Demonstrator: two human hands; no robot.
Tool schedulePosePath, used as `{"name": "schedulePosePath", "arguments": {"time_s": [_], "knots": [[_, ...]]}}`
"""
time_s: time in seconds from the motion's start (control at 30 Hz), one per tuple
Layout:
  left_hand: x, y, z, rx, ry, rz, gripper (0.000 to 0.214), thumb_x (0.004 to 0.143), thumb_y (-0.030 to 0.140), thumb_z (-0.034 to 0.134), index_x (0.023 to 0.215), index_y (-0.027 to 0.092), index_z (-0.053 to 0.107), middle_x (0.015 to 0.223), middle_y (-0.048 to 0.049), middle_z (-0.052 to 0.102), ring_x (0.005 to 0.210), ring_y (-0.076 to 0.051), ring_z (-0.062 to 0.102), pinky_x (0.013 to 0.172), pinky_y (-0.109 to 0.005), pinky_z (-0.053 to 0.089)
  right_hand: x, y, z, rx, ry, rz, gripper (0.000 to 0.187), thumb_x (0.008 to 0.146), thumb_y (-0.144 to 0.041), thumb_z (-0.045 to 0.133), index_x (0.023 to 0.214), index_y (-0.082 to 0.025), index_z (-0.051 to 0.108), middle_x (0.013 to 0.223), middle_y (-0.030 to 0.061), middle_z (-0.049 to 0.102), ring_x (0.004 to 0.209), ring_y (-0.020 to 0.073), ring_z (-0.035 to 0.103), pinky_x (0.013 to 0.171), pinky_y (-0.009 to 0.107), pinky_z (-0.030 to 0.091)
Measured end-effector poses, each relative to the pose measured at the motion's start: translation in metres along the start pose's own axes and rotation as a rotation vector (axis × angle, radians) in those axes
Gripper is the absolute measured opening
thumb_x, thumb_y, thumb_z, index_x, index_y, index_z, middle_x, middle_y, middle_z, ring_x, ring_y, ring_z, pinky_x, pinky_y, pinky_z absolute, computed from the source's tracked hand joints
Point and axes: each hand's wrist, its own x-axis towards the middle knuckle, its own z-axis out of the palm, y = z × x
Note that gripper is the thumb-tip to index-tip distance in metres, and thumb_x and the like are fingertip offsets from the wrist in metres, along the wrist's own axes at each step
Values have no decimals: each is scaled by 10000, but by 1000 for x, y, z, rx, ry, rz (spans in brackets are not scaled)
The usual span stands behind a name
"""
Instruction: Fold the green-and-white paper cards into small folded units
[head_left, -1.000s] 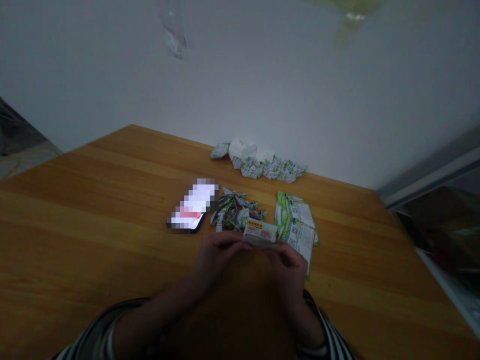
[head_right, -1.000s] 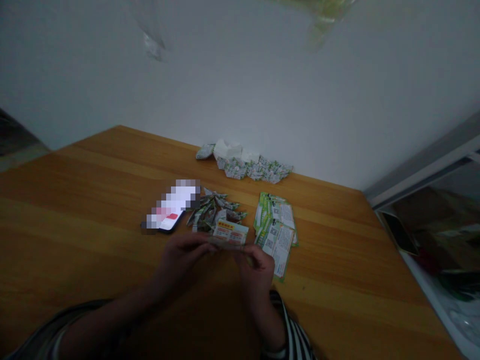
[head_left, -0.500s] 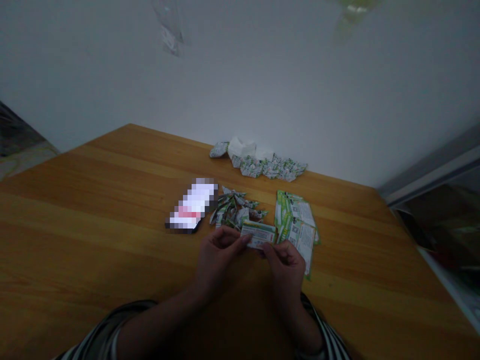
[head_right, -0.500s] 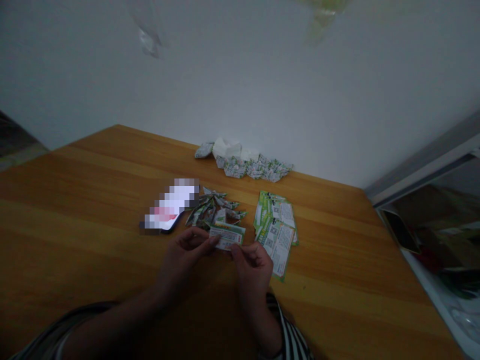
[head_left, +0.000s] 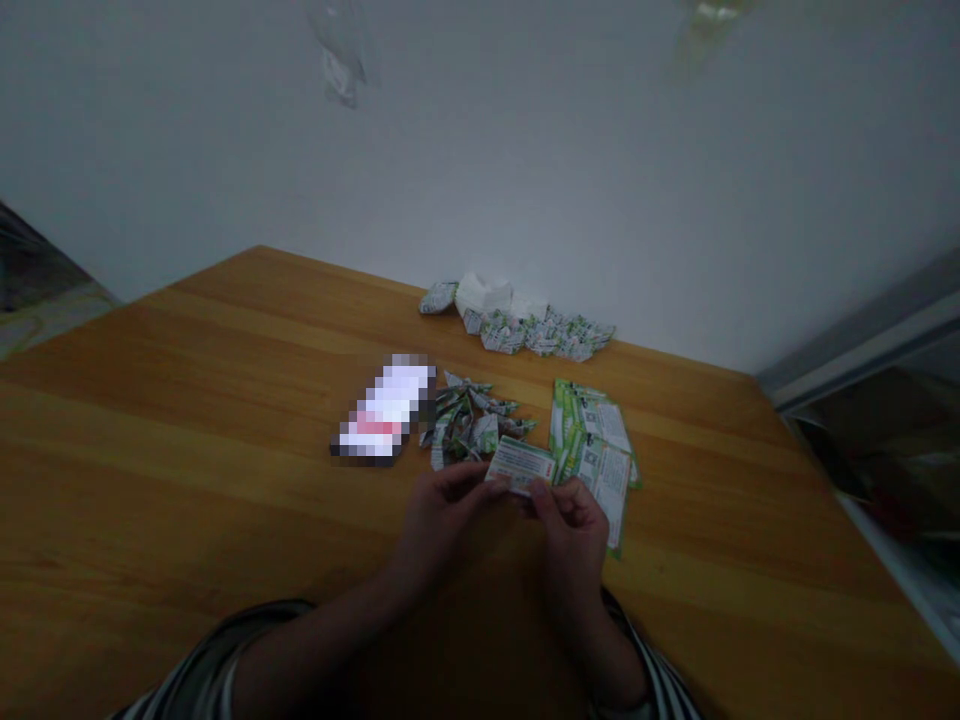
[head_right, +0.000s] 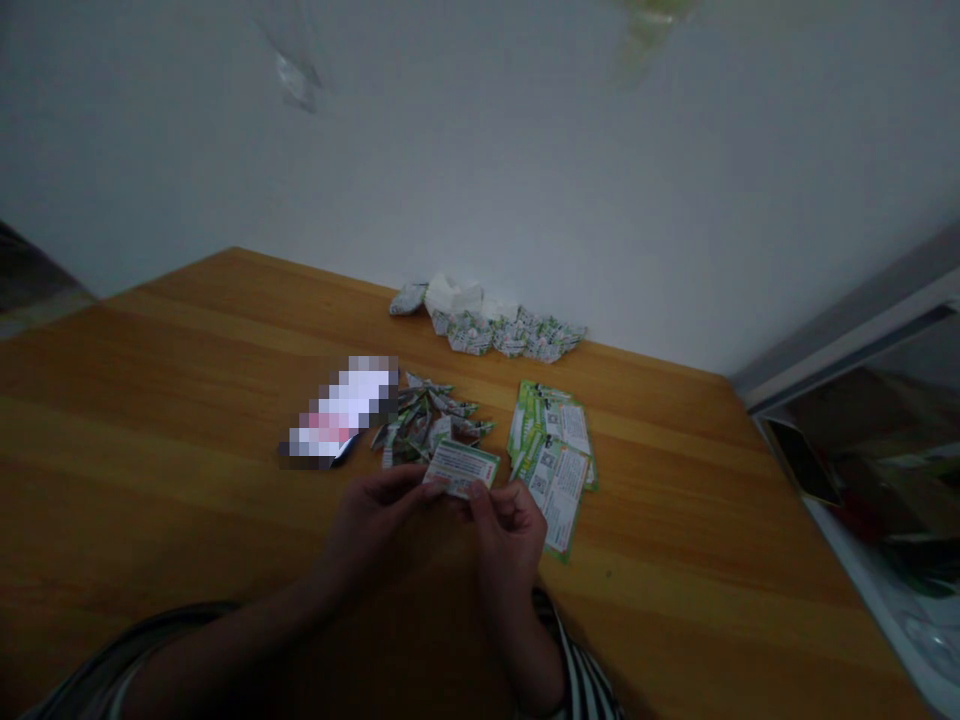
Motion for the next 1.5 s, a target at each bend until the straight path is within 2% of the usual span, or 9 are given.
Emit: {"name": "schedulePosePath", "arguments": {"time_s": [0.27, 0.37, 0.47, 0.57, 0.63, 0.97, 1.13, 1.33, 1.5], "knots": [[-4, -2, -1, 41, 31, 27, 284, 801, 392, 661, 655, 157, 727, 637, -28, 696, 626, -145, 610, 611, -232, 459, -7, -1, 4, 37, -63, 16, 334, 751, -406, 730, 628, -198, 499, 539, -8, 651, 489, 144, 622, 540, 261, 525], [-3, 1, -4, 84, 69, 34, 337, 804, 422, 651, 610, 148, 678, 586, -22, 658, 575, -132, 577, 563, -222, 432, -7, -1, 5, 87, -132, 35, 264, 755, -365, 727, 857, -212, 538, 613, -21, 679, 499, 149, 628, 524, 262, 523], [1, 6, -10, 199, -55, 55, 376, 820, 437, 620, 585, 143, 621, 538, 1, 581, 518, -106, 504, 497, -204, 362, 5, -4, -2, 76, -241, 28, 516, 739, -355, 736, 1176, -240, 489, 801, 4, 718, 632, 168, 670, 561, 263, 524], [5, 8, -14, 380, -338, 110, 379, 833, 430, 597, 585, 142, 600, 530, 18, 518, 520, -96, 450, 487, -199, 315, 22, -7, -14, -92, -557, 62, 293, 782, -422, 676, 970, -202, 627, 681, -22, 659, 584, 141, 616, 522, 225, 466], [6, 7, -14, 464, -387, 154, 370, 845, 421, 581, 600, 143, 592, 542, 25, 492, 537, -96, 432, 495, -200, 303, 29, -7, -21, -242, -693, 40, 311, 825, -458, 619, 703, -171, 618, 563, -39, 562, 502, 104, 521, 468, 199, 388], [2, -8, -3, 478, -330, 100, 450, 961, 454, 329, 804, 147, 618, 693, -20, 616, 622, -144, 535, 585, -248, 412, 1, 4, -5, -297, -284, -163, 386, 949, -454, 412, 675, -192, 487, 571, -34, 483, 509, 107, 442, 456, 205, 349], [1, -10, -5, 600, -180, 191, 394, 958, 416, 351, 796, 160, 603, 710, -33, 640, 625, -158, 559, 608, -269, 415, 3, 3, -4, -209, -444, -91, 305, 929, -432, 478, 813, -180, 603, 691, -3, 581, 613, 125, 517, 544, 214, 426], [5, -12, -8, 476, -287, 218, 312, 952, 377, 394, 902, 157, 609, 802, -41, 665, 702, -156, 583, 640, -249, 449, 6, 5, -6, -175, -298, -75, 337, 904, -460, 520, 763, -171, 621, 661, -1, 586, 626, 133, 538, 569, 219, 455], [9, -9, -13, 462, -291, 219, 257, 939, 304, 420, 897, 158, 628, 833, -44, 684, 744, -165, 612, 695, -256, 463, 18, 2, -11, -85, -459, 16, 348, 875, -497, 559, 894, -167, 666, 646, -9, 601, 523, 108, 528, 474, 202, 436]]}}
